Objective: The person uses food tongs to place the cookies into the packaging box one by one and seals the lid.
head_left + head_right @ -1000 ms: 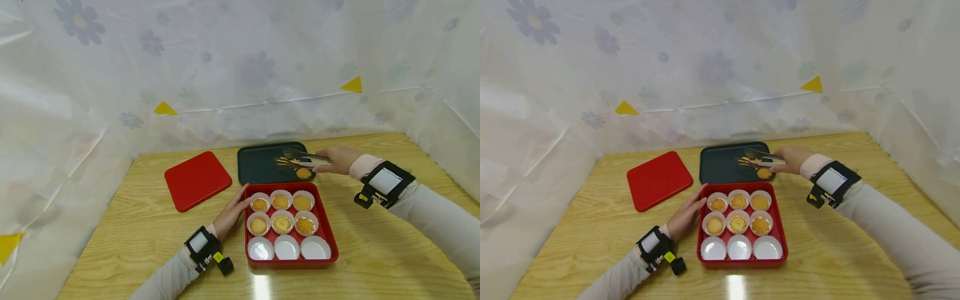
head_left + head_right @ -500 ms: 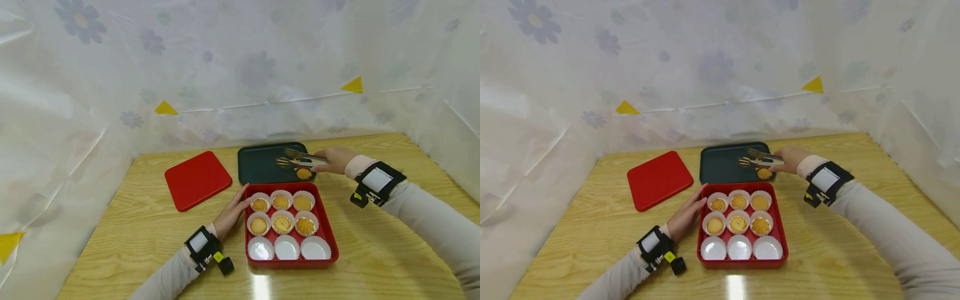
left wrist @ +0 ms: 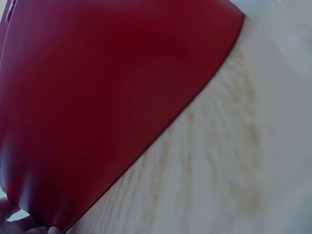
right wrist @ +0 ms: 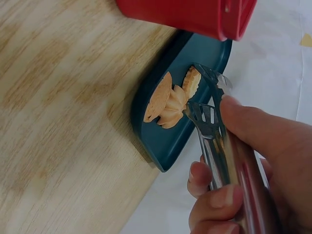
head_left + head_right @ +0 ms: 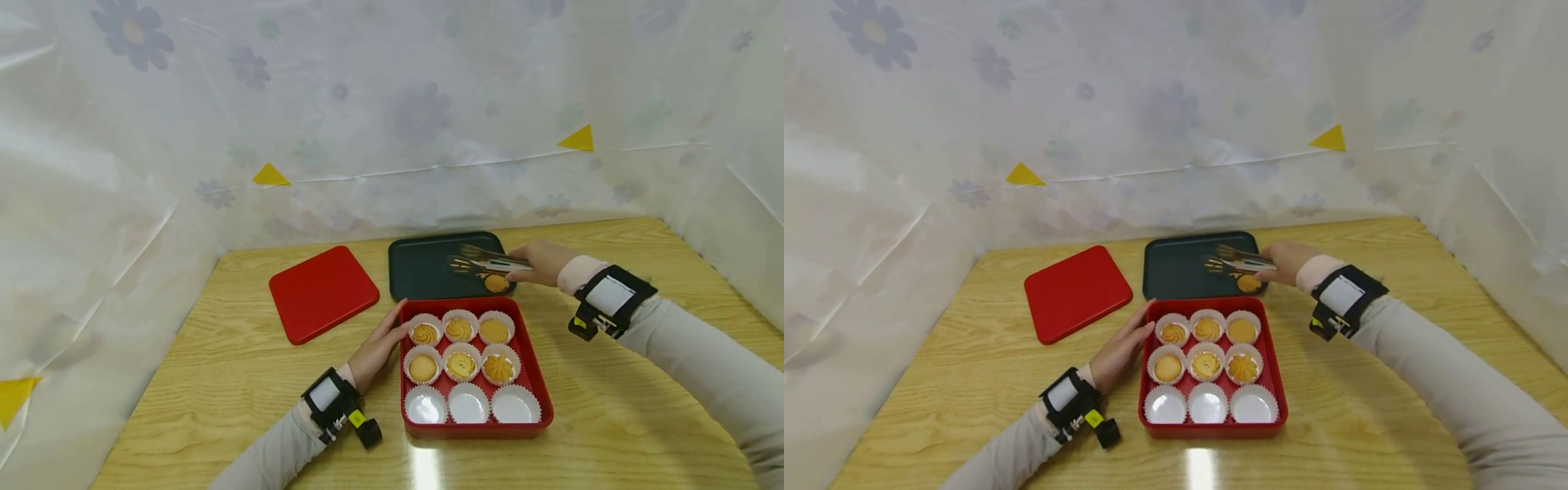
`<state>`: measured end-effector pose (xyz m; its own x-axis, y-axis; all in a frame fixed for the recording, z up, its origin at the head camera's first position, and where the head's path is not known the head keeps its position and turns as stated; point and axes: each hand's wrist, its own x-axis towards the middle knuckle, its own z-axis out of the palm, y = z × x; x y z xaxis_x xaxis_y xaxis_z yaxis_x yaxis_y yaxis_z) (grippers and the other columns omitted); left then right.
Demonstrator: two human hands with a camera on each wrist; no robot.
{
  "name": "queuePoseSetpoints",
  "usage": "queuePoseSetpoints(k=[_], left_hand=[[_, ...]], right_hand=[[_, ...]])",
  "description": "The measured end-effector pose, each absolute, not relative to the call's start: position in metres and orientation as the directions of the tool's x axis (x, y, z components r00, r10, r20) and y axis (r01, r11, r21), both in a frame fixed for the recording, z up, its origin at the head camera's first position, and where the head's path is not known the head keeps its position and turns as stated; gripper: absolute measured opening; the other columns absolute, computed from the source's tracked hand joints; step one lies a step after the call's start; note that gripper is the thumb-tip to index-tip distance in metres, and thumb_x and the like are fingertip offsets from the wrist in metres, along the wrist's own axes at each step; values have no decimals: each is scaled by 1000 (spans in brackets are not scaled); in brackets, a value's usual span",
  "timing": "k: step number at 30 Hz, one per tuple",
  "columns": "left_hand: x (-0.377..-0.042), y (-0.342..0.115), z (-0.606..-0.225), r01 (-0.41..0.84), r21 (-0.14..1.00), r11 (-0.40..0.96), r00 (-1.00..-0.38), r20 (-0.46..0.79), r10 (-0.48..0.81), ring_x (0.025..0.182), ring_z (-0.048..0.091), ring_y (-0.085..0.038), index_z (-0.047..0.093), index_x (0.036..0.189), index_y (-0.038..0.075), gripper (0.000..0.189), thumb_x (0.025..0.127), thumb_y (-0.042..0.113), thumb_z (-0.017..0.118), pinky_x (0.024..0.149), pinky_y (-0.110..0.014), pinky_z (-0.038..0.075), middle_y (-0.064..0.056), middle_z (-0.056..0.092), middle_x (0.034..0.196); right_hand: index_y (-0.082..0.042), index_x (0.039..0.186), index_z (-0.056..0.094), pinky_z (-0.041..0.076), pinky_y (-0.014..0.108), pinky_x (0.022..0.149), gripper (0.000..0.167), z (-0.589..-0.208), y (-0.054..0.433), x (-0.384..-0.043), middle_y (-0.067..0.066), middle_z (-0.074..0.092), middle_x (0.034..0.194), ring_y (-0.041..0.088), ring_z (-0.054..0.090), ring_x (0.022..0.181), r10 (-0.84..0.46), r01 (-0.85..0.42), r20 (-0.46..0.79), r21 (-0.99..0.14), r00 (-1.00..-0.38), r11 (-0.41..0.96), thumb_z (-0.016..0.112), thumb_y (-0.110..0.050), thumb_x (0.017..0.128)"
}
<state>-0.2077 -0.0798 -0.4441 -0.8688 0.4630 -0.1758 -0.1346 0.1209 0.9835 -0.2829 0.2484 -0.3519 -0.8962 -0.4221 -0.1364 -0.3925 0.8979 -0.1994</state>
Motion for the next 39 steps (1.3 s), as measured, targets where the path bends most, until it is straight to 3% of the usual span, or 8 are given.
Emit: queuePoseSetpoints(k=[7, 22, 29, 39], left_hand=[[-208, -80, -444, -134, 983, 126, -869, -178, 462, 148, 11, -33, 17, 157, 21, 60, 103, 29, 41, 116, -61, 12, -9, 19, 161], [-207, -80, -445, -128, 984, 122, -870, -171, 462, 148, 11, -33, 17, 157, 21, 59, 103, 27, 40, 116, -61, 10, -10, 19, 161], [-207, -79, -445, -132, 984, 122, -870, -174, 461, 148, 11, -33, 17, 157, 21, 59, 103, 27, 41, 116, -61, 11, -10, 20, 161], [-207, -79, -444, -149, 981, 126, -871, -190, 454, 148, 11, -31, 17, 157, 23, 59, 103, 30, 41, 116, -62, 12, -7, 20, 161]], right_hand=[[12, 125, 57, 51, 53, 90, 53, -357, 248, -278, 31, 62, 118, 38, 66, 98, -424, -404, -99, -174, -900, 898, 68, -27, 90], [13, 126, 56, 50, 55, 89, 55, -356, 252, -271, 32, 62, 117, 40, 65, 98, -451, -426, -57, -242, -891, 872, 68, -27, 90], [12, 126, 56, 51, 54, 85, 54, -353, 257, -267, 26, 66, 109, 30, 63, 87, -428, -398, -40, -296, -903, 868, 67, -27, 91], [10, 125, 59, 53, 40, 72, 52, -337, 256, -246, 13, 69, 101, 17, 59, 76, -481, -449, 18, -388, -877, 805, 69, -27, 90]])
